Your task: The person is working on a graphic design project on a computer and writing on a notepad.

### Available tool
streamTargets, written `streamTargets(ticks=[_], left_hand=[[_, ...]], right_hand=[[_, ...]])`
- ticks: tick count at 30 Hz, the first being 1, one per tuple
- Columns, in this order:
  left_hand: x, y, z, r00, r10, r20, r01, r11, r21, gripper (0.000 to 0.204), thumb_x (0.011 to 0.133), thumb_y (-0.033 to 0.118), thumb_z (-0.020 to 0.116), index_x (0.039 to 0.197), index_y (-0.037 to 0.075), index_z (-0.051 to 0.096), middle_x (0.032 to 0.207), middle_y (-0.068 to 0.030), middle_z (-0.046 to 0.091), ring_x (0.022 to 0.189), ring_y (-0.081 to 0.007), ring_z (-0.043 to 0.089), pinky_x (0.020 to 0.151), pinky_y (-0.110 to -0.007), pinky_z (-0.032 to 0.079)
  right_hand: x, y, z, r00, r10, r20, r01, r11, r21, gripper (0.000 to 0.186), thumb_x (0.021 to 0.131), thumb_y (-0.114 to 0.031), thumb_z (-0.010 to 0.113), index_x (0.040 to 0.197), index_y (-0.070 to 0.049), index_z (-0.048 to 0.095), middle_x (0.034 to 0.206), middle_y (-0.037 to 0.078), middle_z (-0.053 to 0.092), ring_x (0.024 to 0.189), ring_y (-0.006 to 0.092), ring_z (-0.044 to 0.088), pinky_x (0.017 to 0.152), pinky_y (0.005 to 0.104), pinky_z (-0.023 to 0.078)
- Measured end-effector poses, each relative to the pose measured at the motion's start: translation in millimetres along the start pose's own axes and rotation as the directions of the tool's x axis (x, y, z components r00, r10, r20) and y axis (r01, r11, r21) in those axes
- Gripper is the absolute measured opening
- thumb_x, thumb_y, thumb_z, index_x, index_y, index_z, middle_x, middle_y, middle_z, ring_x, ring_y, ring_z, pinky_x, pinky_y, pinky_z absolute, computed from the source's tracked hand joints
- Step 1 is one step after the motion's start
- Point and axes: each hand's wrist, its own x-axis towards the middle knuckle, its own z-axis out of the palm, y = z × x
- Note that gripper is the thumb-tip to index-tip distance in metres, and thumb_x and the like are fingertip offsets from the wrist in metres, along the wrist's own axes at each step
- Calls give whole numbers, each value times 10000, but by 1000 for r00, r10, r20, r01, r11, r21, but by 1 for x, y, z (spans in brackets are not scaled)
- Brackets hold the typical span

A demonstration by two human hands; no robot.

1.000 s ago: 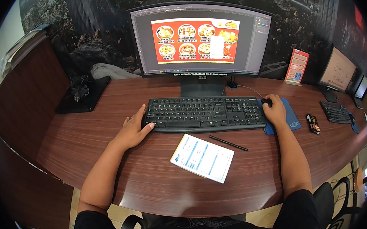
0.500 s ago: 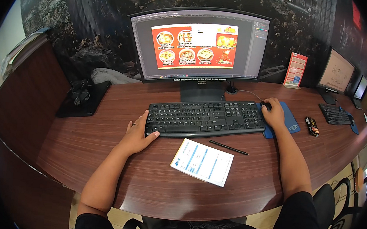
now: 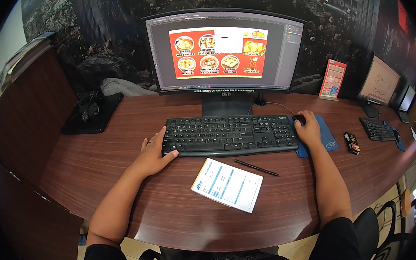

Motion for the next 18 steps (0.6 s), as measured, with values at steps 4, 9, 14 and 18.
streamTargets(ticks=[4, 9, 14, 18], left_hand=[[0, 1, -2, 1000, -5, 14, 5, 1000, -1, 944, 966, 439, 658, 1642, 10, 158, 1574, -312, 415, 1515, -409, 349, 1268, -559, 108], [-1, 2, -2, 1000, 2, 18, -2, 1000, 4, 942, 966, 443, 656, 1641, 10, 162, 1589, -308, 394, 1520, -408, 340, 1268, -563, 107], [0, -1, -2, 1000, 13, 21, -13, 1000, 11, 960, 964, 506, 638, 1639, 9, 170, 1583, -322, 391, 1535, -406, 313, 1262, -580, 123], [0, -1, -1, 1000, 14, 24, -14, 1000, 10, 961, 964, 509, 636, 1637, 6, 172, 1585, -319, 391, 1532, -405, 318, 1261, -582, 125]], right_hand=[[1, -1, -1, 997, 71, 7, -70, 995, -67, 312, 849, -166, 693, 1148, -81, 682, 1230, 135, 655, 1136, 378, 638, 979, 459, 510], [0, 4, 0, 998, 56, -7, -56, 997, -47, 324, 850, -179, 706, 1159, -84, 682, 1235, 141, 653, 1141, 382, 635, 983, 463, 509], [1, 4, 0, 997, 73, 37, -71, 996, -49, 338, 863, -185, 709, 1184, -85, 682, 1246, 146, 649, 1136, 389, 632, 990, 471, 506], [0, 2, 0, 997, 73, 15, -72, 996, -55, 337, 862, -183, 711, 1182, -81, 681, 1251, 150, 647, 1143, 390, 627, 996, 467, 504]])
